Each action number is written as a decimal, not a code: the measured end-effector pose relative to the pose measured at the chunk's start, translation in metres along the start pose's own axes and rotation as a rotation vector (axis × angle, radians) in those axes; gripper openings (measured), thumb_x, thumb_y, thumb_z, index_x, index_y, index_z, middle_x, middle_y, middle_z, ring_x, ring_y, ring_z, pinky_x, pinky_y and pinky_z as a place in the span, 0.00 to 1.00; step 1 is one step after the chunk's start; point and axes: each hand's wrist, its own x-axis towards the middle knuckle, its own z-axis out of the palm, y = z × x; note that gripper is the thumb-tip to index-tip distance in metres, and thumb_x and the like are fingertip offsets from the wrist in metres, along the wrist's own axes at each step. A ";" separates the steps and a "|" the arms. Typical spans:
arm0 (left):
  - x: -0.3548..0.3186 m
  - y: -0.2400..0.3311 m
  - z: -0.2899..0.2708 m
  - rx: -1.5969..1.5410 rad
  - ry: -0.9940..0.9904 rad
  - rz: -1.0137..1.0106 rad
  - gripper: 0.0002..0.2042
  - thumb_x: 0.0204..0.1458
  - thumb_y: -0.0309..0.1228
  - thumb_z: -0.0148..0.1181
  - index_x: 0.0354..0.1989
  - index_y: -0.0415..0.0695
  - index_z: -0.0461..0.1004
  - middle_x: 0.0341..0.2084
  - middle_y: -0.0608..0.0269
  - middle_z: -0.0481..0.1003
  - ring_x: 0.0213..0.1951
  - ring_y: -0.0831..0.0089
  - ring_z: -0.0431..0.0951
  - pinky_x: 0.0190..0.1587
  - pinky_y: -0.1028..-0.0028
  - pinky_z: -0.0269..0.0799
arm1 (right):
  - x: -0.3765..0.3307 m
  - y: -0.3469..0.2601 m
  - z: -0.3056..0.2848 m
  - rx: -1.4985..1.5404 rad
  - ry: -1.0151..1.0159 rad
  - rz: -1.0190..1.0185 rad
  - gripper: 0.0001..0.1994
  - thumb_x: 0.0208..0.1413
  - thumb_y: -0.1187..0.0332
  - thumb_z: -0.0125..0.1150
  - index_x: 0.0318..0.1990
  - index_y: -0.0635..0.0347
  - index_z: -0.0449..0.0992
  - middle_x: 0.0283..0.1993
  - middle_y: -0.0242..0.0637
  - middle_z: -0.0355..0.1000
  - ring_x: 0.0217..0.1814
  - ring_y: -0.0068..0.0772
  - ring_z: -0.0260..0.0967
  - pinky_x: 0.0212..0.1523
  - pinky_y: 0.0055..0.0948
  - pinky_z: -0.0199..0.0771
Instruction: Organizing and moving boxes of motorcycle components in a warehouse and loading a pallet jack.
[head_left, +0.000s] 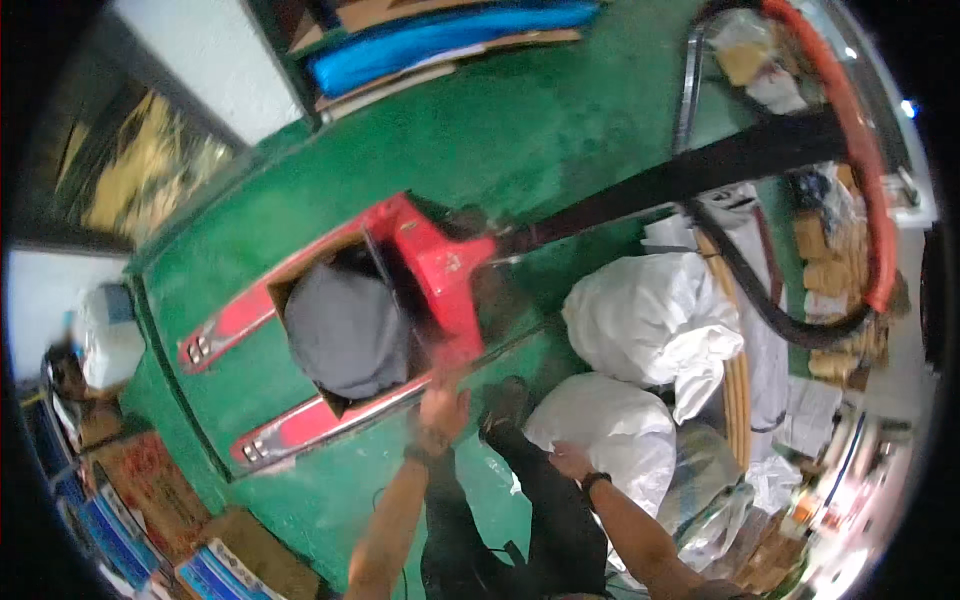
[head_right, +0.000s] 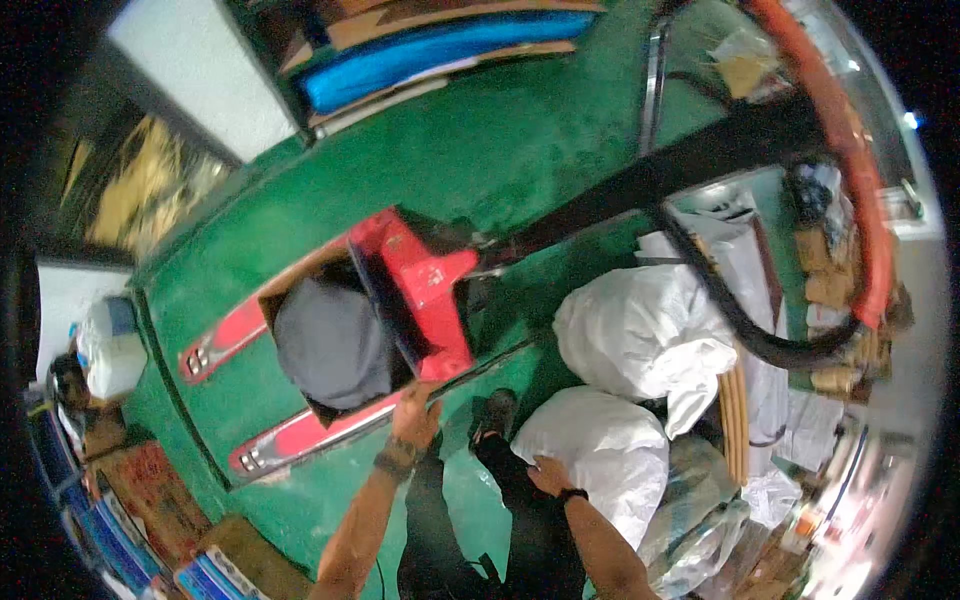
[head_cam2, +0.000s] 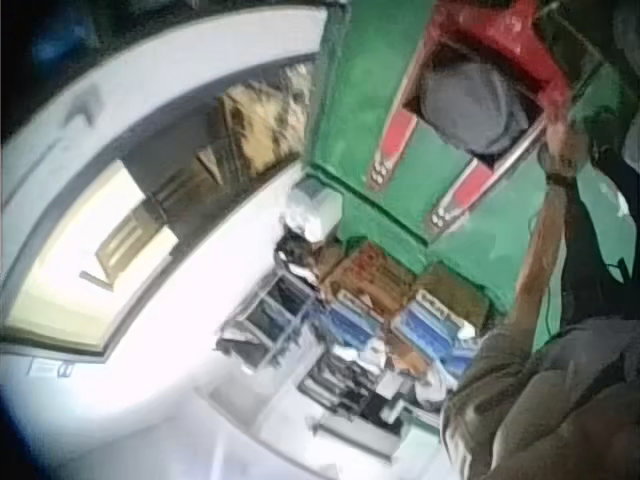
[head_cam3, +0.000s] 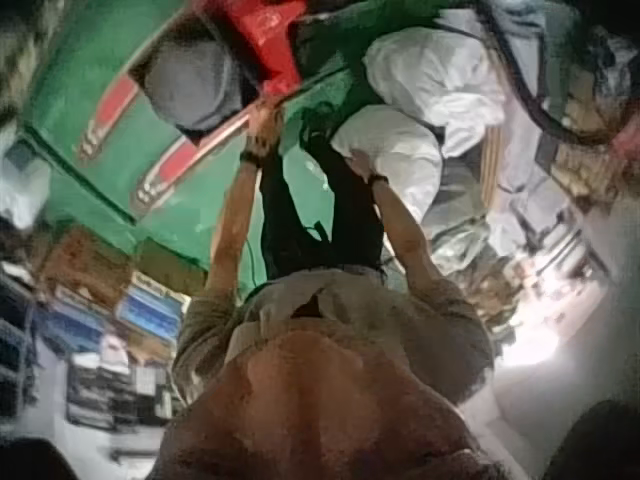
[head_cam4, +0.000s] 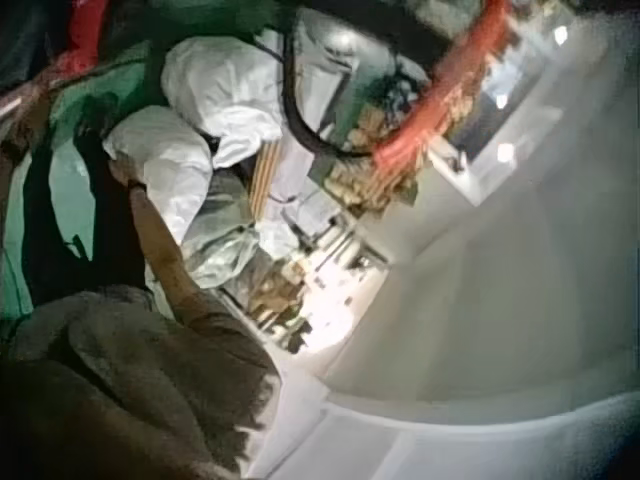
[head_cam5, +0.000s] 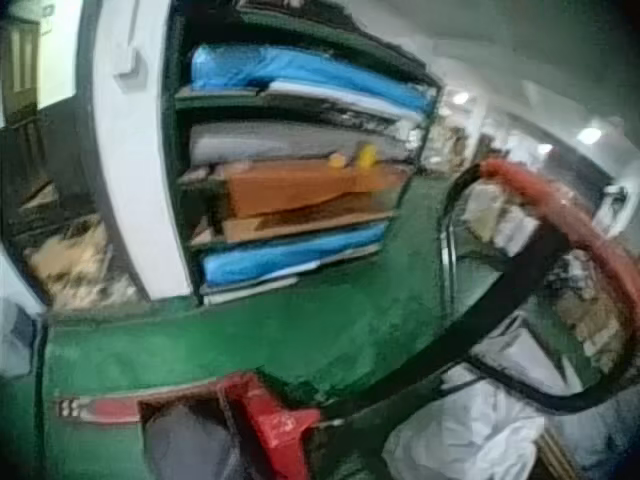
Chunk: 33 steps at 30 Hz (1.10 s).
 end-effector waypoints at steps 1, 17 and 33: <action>-0.003 0.043 -0.033 -0.079 -0.149 -0.140 0.17 0.51 0.31 0.57 0.50 0.45 0.69 0.48 0.49 0.72 0.48 0.50 0.73 0.46 0.56 0.71 | -0.033 0.004 -0.018 0.133 -0.125 0.143 0.28 0.57 0.50 0.50 0.60 0.58 0.65 0.64 0.50 0.61 0.68 0.51 0.53 0.67 0.44 0.52; 0.251 0.586 -0.178 -0.561 0.172 -0.026 0.39 0.51 0.23 0.59 0.68 0.38 0.42 0.41 0.55 0.66 0.37 0.71 0.70 0.38 0.73 0.70 | -0.161 0.246 -0.123 1.163 0.420 0.034 0.10 0.55 0.62 0.53 0.34 0.57 0.78 0.28 0.37 0.76 0.23 0.32 0.74 0.22 0.31 0.75; 0.354 0.603 -0.216 -0.066 0.006 -0.253 0.25 0.36 0.37 0.64 0.43 0.37 0.68 0.31 0.49 0.69 0.34 0.50 0.72 0.38 0.59 0.67 | -0.045 0.278 -0.429 0.664 0.379 -0.304 0.11 0.54 0.61 0.56 0.38 0.57 0.79 0.32 0.35 0.77 0.32 0.27 0.76 0.30 0.29 0.74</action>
